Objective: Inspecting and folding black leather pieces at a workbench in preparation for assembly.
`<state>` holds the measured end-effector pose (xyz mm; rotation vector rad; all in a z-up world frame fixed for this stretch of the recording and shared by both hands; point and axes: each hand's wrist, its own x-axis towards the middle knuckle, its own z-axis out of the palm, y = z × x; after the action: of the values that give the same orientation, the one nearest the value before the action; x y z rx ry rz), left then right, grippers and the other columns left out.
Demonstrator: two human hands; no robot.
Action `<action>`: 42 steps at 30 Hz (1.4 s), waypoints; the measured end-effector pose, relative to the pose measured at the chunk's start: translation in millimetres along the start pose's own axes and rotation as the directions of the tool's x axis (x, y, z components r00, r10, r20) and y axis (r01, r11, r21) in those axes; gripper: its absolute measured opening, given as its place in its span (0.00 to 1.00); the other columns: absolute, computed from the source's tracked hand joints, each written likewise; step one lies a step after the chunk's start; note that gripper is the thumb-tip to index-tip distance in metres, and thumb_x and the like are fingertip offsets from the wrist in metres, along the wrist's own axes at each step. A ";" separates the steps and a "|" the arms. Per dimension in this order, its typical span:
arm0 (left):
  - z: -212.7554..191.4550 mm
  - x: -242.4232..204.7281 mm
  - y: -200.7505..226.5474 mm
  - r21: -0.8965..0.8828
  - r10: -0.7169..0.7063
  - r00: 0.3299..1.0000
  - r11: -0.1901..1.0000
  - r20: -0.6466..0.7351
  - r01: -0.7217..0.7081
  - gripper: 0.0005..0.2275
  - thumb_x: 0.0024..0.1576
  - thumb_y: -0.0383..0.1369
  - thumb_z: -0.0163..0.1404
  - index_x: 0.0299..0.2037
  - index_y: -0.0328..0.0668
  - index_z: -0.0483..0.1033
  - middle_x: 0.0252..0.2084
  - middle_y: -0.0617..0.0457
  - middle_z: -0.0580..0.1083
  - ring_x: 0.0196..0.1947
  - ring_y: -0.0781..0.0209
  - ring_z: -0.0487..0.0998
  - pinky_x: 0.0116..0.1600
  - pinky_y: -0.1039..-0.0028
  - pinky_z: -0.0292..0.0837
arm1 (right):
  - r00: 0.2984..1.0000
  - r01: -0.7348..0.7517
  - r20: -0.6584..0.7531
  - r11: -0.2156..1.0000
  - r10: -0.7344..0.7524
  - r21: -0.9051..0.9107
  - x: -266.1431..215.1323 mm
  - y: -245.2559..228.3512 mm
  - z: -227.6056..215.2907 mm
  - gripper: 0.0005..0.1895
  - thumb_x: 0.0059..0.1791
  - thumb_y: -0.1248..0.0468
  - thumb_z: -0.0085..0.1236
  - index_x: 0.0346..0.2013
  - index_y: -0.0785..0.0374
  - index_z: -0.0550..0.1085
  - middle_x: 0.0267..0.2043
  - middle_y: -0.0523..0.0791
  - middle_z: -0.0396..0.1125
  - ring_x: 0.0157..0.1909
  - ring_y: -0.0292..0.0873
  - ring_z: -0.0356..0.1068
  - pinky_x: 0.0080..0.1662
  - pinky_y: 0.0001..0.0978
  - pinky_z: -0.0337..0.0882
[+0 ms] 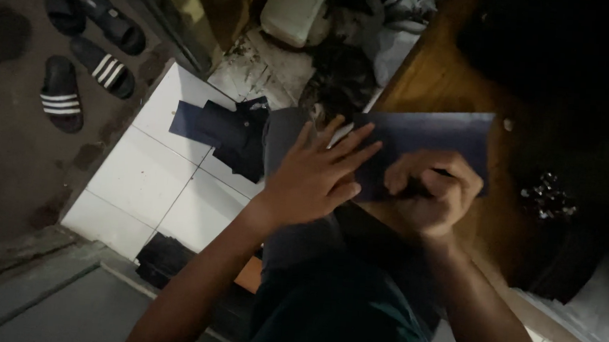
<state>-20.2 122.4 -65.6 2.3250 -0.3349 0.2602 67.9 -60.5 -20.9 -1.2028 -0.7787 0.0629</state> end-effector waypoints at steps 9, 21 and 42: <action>-2.8 -5.1 0.9 0.039 -0.007 1.000 0.999 0.012 0.007 0.27 0.68 0.46 0.43 0.77 0.55 0.56 0.81 0.52 0.49 0.77 0.31 0.51 0.70 0.22 0.39 | 1.000 0.018 -0.004 0.999 -0.019 -0.044 -2.4 1.8 14.3 0.08 0.46 0.73 0.47 0.22 0.74 0.66 0.17 0.61 0.65 0.16 0.57 0.71 0.21 0.33 0.67; 11.6 -8.7 -0.7 0.224 0.010 0.993 0.974 -0.114 0.016 0.26 0.69 0.52 0.36 0.77 0.62 0.56 0.80 0.59 0.53 0.78 0.37 0.52 0.72 0.25 0.31 | 0.926 0.022 0.333 0.854 0.178 -0.519 17.3 -18.1 37.7 0.08 0.47 0.62 0.61 0.25 0.61 0.77 0.21 0.49 0.71 0.18 0.57 0.69 0.20 0.41 0.64; 13.6 -7.8 -2.6 0.020 -0.014 1.000 1.000 -0.006 0.015 0.27 0.71 0.46 0.33 0.80 0.59 0.45 0.82 0.57 0.47 0.76 0.37 0.55 0.69 0.21 0.33 | 0.977 -0.050 -0.203 0.994 0.068 0.094 -12.8 3.7 7.5 0.10 0.49 0.67 0.42 0.27 0.72 0.61 0.17 0.62 0.61 0.14 0.55 0.64 0.20 0.39 0.63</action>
<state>-25.6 115.6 -78.9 2.3454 -0.3135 0.2650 55.4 -58.5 -29.4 -1.1279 -0.5530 0.0208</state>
